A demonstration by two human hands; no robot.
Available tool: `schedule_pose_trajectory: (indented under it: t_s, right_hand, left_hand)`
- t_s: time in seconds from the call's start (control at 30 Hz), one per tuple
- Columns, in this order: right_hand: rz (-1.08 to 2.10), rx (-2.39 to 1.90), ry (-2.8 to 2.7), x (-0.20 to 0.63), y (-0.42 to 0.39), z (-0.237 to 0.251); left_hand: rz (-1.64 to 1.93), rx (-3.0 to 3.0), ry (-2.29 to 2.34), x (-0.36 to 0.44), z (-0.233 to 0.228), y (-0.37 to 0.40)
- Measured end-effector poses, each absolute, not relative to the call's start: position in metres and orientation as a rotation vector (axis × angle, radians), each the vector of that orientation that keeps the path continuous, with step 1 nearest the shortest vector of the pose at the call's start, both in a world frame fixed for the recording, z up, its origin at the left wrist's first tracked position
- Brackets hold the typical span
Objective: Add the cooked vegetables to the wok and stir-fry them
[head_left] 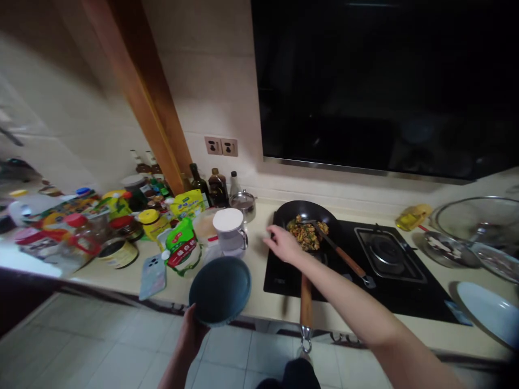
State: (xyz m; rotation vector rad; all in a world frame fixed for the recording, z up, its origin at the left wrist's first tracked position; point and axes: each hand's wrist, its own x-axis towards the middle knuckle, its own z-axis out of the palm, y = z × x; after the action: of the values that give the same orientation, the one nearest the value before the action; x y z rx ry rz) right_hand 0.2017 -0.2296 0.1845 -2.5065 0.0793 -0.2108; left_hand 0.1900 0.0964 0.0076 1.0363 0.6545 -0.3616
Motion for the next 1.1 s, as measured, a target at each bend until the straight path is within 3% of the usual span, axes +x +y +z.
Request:
schedule_pose_trajectory:
  t_s: [0.07, 0.17, 0.27, 0.37, 0.5, 0.63, 0.77, 0.9, 1.1]
  right_hand:
    - [-0.312, -2.695, 0.176, 0.153, -0.288, 0.192]
    - [-0.09, -2.927, 0.588, 0.087, -0.369, 0.182]
    - [0.15, -2.831, 0.657, 0.056, -0.41, 0.153]
    - [0.127, -2.75, 0.593, 0.05, -0.417, 0.137]
    - [-0.055, -2.777, 0.478, 0.017, -0.44, 0.171]
    - [-0.048, -2.757, 0.257, -0.038, -0.485, 0.224]
    - [0.008, -2.742, 0.102, -0.05, -0.482, 0.223]
    - [-0.063, -2.742, 0.151, -0.018, -0.446, 0.187]
    - [-0.096, -2.608, 0.193, -0.003, -0.452, 0.193]
  left_hand:
    - [-0.357, 1.043, 0.663, 0.19, 0.004, 0.092]
    - [-0.281, 1.055, 0.668, 0.187, 0.001, 0.085]
    - [-0.261, 1.025, 0.673, 0.185, 0.005, 0.078]
    - [-0.294, 1.005, 0.697, 0.174, 0.01, 0.075]
    - [-0.298, 1.086, 0.828, 0.128, 0.001, 0.065]
    - [-0.632, 1.135, 0.815, 0.072, 0.007, 0.009]
    - [-0.903, 1.072, 0.296, 0.05, 0.06, -0.077]
    - [-0.947, 1.077, 0.152, 0.045, 0.106, -0.126]
    - [-0.912, 1.176, 0.232, 0.034, 0.106, -0.134]
